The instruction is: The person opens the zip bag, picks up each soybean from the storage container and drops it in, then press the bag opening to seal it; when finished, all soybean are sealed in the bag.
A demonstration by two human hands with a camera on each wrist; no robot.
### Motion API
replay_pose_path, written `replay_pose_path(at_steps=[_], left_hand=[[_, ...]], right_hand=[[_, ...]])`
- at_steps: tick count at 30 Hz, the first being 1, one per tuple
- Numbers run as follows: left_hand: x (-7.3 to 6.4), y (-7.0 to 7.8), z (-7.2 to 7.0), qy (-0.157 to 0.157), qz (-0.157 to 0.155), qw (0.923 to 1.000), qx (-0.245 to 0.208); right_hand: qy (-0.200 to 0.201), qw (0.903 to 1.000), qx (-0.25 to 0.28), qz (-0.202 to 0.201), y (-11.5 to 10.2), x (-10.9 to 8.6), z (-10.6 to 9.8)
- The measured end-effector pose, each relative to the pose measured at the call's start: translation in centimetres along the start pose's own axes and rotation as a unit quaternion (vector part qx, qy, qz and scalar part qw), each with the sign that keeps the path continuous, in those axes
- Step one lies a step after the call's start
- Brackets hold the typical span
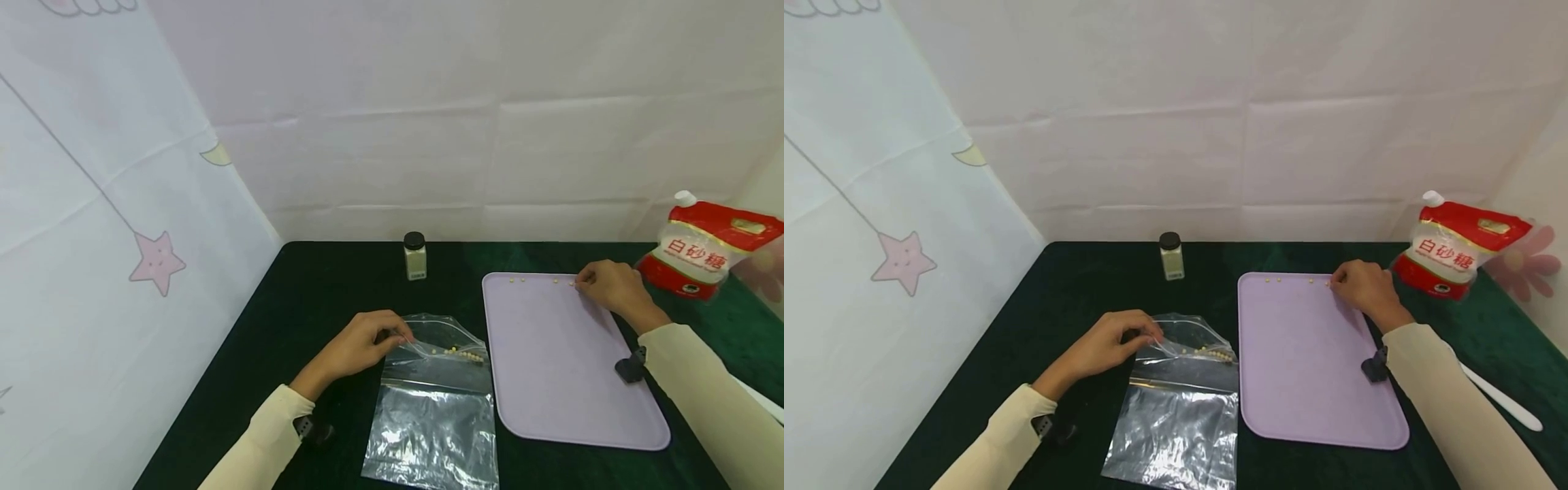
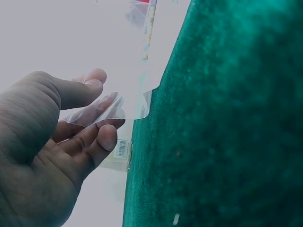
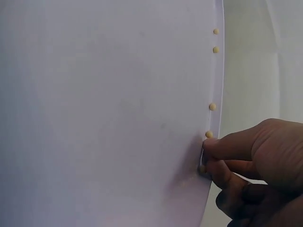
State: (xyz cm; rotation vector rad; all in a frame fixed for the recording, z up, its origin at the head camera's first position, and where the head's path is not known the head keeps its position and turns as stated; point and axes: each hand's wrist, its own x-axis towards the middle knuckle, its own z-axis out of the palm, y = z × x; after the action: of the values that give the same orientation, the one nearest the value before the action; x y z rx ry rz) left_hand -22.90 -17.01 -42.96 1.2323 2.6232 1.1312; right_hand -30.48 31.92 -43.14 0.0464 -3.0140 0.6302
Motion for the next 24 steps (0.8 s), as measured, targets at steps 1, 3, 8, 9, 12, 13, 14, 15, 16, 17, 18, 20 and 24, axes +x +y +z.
replay_pose_path(at_steps=[1, 3, 8, 9, 12, 13, 14, 15, 16, 17, 18, 20, 24], left_hand=[[0.02, 0.01, -0.01, 0.001, 0.000, 1.0000, 0.001], [0.02, 0.06, -0.06, 0.003, -0.003, 1.0000, 0.003], [0.05, 0.07, -0.04, 0.001, -0.005, 1.0000, -0.002], [0.06, 0.04, 0.00, 0.000, -0.005, 1.0000, -0.003], [0.03, -0.05, 0.02, 0.000, -0.005, 1.0000, -0.005], [0.02, -0.05, 0.02, 0.000, -0.005, 1.0000, -0.005], [0.02, -0.04, 0.01, 0.000, -0.005, 1.0000, -0.005], [0.03, -0.02, -0.01, 0.000, -0.004, 1.0000, -0.004], [0.04, 0.00, -0.01, 0.000, -0.003, 1.0000, -0.004], [0.05, -0.02, -0.01, 0.000, -0.003, 1.0000, -0.005], [0.06, -0.01, -0.01, 0.000, -0.002, 1.0000, -0.006], [0.09, 0.03, -0.01, -0.001, -0.001, 1.0000, -0.006], [0.08, -0.05, 0.01, 0.000, 0.000, 1.0000, -0.004]], right_hand=[[0.001, 1.0000, -0.005, 0.000, -0.05, -0.07, -0.04], [0.004, 0.9999, -0.013, -0.002, -0.04, -0.15, -0.13], [-0.001, 0.9998, -0.019, 0.001, 0.35, -0.35, -0.28], [-0.005, 0.9998, -0.019, 0.002, 0.43, -0.40, -0.31], [-0.015, 0.9996, -0.025, -0.002, 0.42, -0.38, -0.39], [-0.016, 0.9994, -0.029, -0.005, 0.38, -0.36, -0.40], [-0.018, 0.9993, -0.033, -0.006, 0.34, -0.36, -0.42], [-0.018, 0.9990, -0.040, -0.008, 0.30, -0.37, -0.44], [-0.017, 0.9987, -0.047, -0.010, 0.26, -0.37, -0.45], [-0.016, 0.9984, -0.053, -0.012, 0.22, -0.39, -0.47], [-0.015, 0.9981, -0.059, -0.013, 0.20, -0.41, -0.49], [-0.012, 0.9974, -0.069, -0.016, 0.18, -0.46, -0.52], [-0.004, 0.9960, -0.084, -0.029, 0.15, -0.48, -0.51]])
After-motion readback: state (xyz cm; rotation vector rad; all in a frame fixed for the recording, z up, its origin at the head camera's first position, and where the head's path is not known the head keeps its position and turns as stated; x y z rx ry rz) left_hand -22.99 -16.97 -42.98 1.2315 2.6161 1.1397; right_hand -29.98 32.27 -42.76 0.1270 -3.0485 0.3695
